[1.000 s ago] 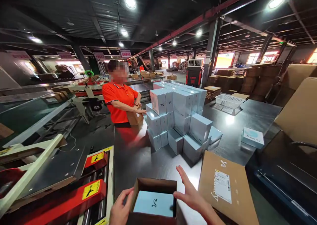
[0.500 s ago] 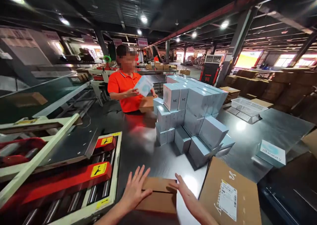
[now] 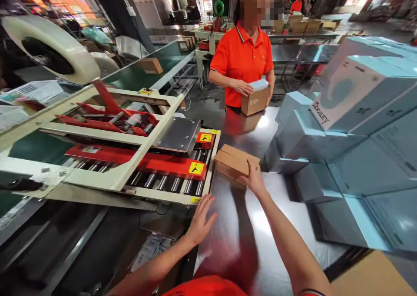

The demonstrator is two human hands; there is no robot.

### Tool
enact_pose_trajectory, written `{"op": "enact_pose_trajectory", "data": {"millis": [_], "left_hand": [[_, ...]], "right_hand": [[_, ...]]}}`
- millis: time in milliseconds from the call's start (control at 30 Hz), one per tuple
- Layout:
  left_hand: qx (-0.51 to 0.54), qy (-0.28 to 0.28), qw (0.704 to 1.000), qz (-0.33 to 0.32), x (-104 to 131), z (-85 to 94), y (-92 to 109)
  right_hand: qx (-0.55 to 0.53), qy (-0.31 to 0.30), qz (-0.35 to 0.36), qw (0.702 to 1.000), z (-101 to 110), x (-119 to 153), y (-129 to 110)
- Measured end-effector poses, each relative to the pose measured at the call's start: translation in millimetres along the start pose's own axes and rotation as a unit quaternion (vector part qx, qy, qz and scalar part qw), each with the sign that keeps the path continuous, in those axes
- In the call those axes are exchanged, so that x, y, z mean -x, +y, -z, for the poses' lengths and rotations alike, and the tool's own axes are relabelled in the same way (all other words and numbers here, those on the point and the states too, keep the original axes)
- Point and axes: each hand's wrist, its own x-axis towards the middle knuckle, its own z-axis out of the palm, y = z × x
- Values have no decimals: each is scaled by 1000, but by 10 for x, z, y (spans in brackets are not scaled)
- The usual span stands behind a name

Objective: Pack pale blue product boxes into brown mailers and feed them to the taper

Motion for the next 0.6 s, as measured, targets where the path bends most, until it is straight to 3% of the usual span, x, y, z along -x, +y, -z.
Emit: {"op": "enact_pose_trajectory", "data": {"millis": [100, 167, 233, 300, 367, 467, 533, 600], "left_hand": [[14, -20, 999, 48, 169, -145, -168], [20, -53, 997, 54, 163, -268, -164], [29, -99, 994, 38, 91, -409, -80], [42, -148, 988, 12, 15, -577, 57], [62, -197, 978, -12, -23, -779, 233], [102, -290, 950, -59, 1, -1164, 571], [124, -368, 917, -88, 56, -1476, 859], [126, -443, 883, -86, 124, -1818, 1185]], "right_hand": [[-31, -49, 58, 997, -366, -701, -491], [-61, -82, 91, 991, -652, -925, -768], [-96, -106, 111, 983, -836, -927, -876], [-132, -116, 110, 978, -827, -702, -708], [-146, -83, 78, 983, -588, -229, -252], [-42, 72, -97, 992, 126, 1005, 686], [47, 170, -257, 950, 660, 2076, 1208], [119, 218, -404, 880, 1050, 3113, 1544]]}}
